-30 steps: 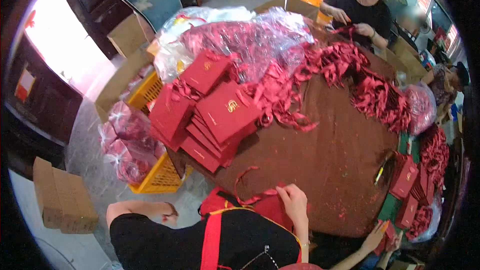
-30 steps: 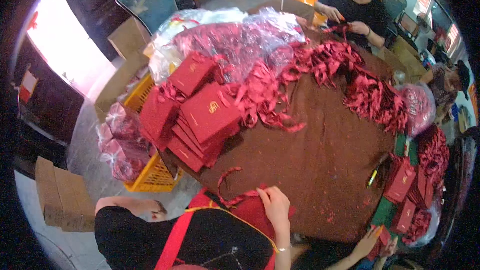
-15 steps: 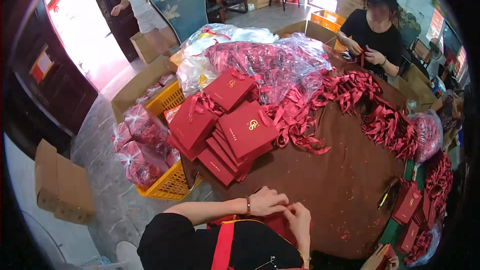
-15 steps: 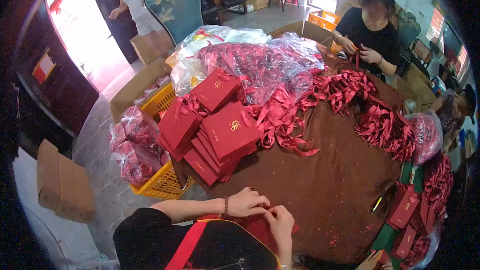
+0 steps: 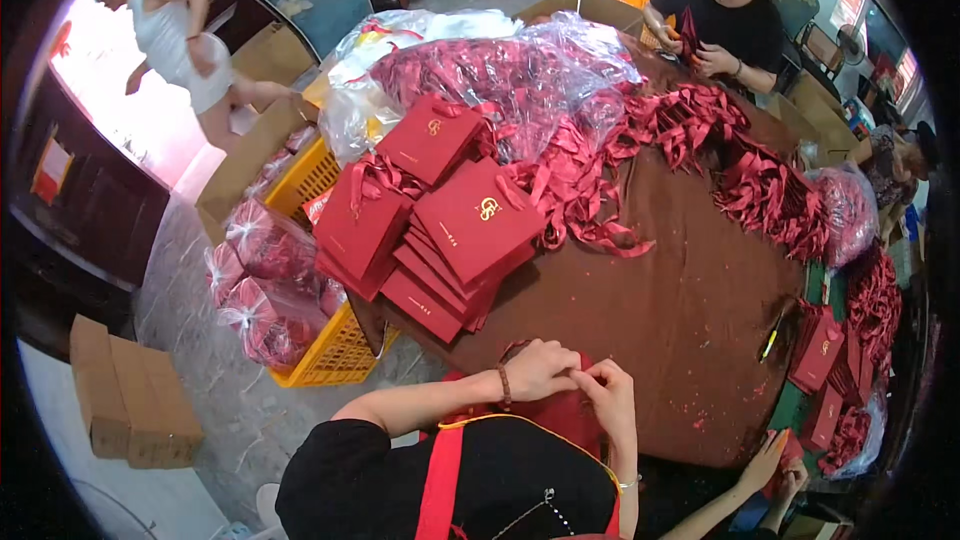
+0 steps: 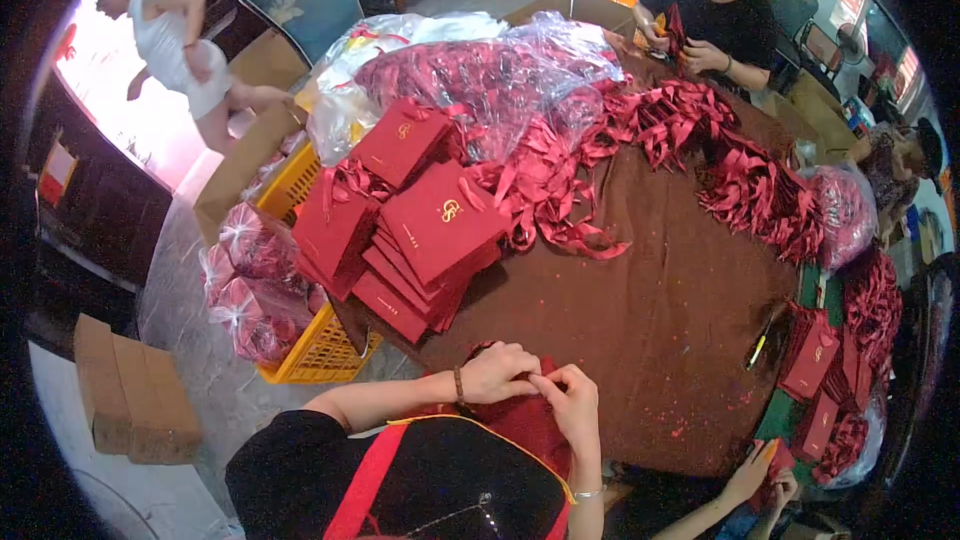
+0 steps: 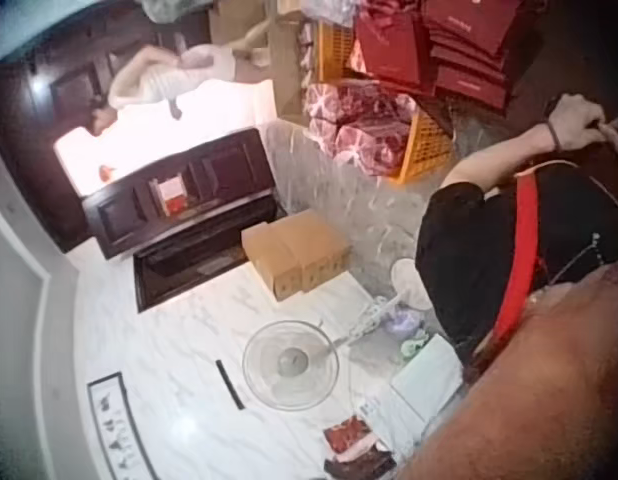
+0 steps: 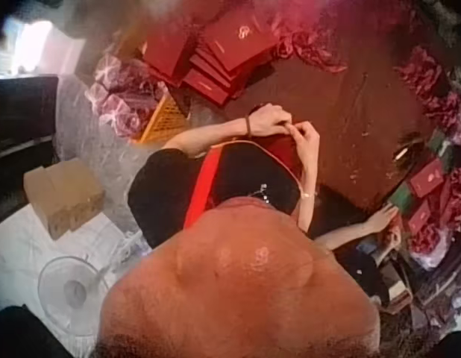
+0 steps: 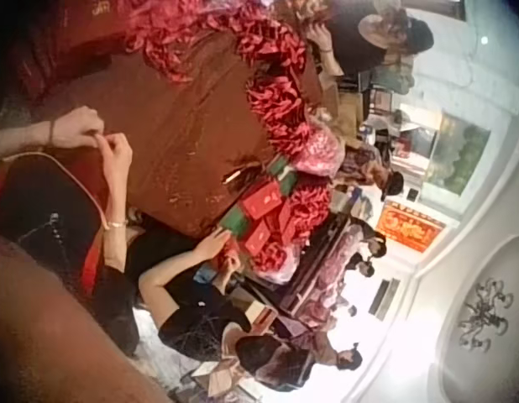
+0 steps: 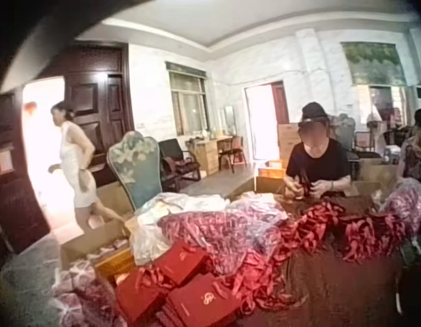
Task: The person attaches ribbon handles to paper gift bags by threading ribbons through the bags' slots and securing them by hand.
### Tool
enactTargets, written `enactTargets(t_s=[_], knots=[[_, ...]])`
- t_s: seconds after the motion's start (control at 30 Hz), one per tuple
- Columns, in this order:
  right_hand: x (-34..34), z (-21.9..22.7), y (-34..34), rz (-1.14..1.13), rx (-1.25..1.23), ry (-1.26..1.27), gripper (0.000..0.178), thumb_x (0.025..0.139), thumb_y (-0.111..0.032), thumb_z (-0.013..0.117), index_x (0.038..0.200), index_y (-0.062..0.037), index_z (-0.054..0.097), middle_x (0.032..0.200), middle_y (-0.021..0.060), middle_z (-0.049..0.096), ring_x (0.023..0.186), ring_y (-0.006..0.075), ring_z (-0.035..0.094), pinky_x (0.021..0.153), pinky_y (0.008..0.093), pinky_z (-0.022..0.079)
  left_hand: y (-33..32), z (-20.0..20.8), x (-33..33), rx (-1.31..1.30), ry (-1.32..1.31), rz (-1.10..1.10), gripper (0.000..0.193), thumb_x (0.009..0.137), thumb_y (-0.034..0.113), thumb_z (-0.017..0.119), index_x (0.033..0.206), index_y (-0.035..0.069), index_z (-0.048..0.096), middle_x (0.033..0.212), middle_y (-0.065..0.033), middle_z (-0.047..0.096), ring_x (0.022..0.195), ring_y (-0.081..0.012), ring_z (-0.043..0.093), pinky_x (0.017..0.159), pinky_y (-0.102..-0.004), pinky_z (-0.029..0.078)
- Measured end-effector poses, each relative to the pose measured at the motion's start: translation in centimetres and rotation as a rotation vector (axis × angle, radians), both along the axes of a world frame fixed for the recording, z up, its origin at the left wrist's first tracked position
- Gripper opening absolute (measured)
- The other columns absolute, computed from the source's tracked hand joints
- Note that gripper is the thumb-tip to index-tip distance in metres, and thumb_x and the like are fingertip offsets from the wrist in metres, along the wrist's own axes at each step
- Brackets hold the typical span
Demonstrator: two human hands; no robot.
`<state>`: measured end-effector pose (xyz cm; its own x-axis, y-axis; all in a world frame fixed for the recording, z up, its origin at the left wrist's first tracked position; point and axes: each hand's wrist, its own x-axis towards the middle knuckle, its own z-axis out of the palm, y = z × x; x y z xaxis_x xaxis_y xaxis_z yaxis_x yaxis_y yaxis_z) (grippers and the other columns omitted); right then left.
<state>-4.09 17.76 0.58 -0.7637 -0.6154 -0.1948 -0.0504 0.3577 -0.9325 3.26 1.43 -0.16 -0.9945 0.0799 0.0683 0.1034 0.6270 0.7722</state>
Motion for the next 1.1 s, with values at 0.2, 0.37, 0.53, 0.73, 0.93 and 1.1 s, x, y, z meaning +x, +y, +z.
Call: enactTargets(t_s=[0.2,0.37,0.53,0.73,0.93,1.1], knots=[[0.7,0.5,1.2,0.118,-0.025,0.112,0.017,0.080,-0.015,0.065,0.081,0.0014,0.063,0.076,0.0092,0.059,0.068,0.0176,0.056,0.063,0.0280,0.044,0.5,0.6,0.6,0.383,-0.078,0.148,0.015,0.081,0.019,0.059,0.078,0.005,0.056,0.081,-0.0098,0.062,0.077,-0.0203,0.060,0.068,-0.0331,0.046],[0.9,0.7,2.2,0.137,0.159,0.092,0.027,0.080,-0.012,0.064,0.101,-0.0015,0.051,0.086,0.0161,0.061,0.078,0.0257,0.061,0.069,0.0333,0.047,-3.6,4.9,1.2,1.377,-0.165,0.314,0.009,0.090,0.015,0.052,0.091,0.007,0.046,0.083,-0.0135,0.062,0.059,-0.0150,0.057,0.052,-0.0236,0.044],[-0.8,0.4,1.3,0.112,0.168,0.167,0.027,0.078,-0.017,0.064,0.098,0.0007,0.060,0.094,0.0198,0.063,0.087,0.0297,0.062,0.074,0.0365,0.048,-9.5,11.2,1.9,0.900,0.385,0.543,0.010,0.083,0.001,0.054,0.093,0.003,0.055,0.072,-0.0069,0.061,0.055,-0.0055,0.047,0.047,-0.0175,0.035],[-4.4,-0.5,0.4,0.240,0.073,-0.164,0.029,0.085,-0.010,0.057,0.110,0.0047,0.053,0.096,0.0046,0.060,0.089,0.0093,0.053,0.080,0.0237,0.043,-6.3,7.0,1.7,0.642,0.060,0.432,0.011,0.084,0.003,0.059,0.094,-0.001,0.062,0.080,-0.0021,0.063,0.073,-0.0066,0.057,0.062,-0.0173,0.044],[-3.6,0.6,0.1,0.295,0.136,-0.327,0.022,0.081,-0.006,0.060,0.101,0.0021,0.056,0.087,0.0014,0.061,0.078,0.0059,0.055,0.070,0.0201,0.044,-1.2,-0.1,0.7,0.408,0.002,0.321,0.009,0.079,0.008,0.063,0.083,0.000,0.062,0.075,-0.0085,0.063,0.069,-0.0152,0.060,0.062,-0.0264,0.046],[-2.4,-0.7,0.3,0.275,0.040,-0.537,0.026,0.079,-0.001,0.057,0.104,0.0031,0.056,0.090,0.0042,0.062,0.081,0.0068,0.057,0.071,0.0204,0.045,0.8,-1.0,1.5,0.161,0.008,0.320,0.009,0.078,0.013,0.061,0.078,0.004,0.059,0.074,-0.0131,0.060,0.070,-0.0302,0.060,0.061,-0.0377,0.046]])
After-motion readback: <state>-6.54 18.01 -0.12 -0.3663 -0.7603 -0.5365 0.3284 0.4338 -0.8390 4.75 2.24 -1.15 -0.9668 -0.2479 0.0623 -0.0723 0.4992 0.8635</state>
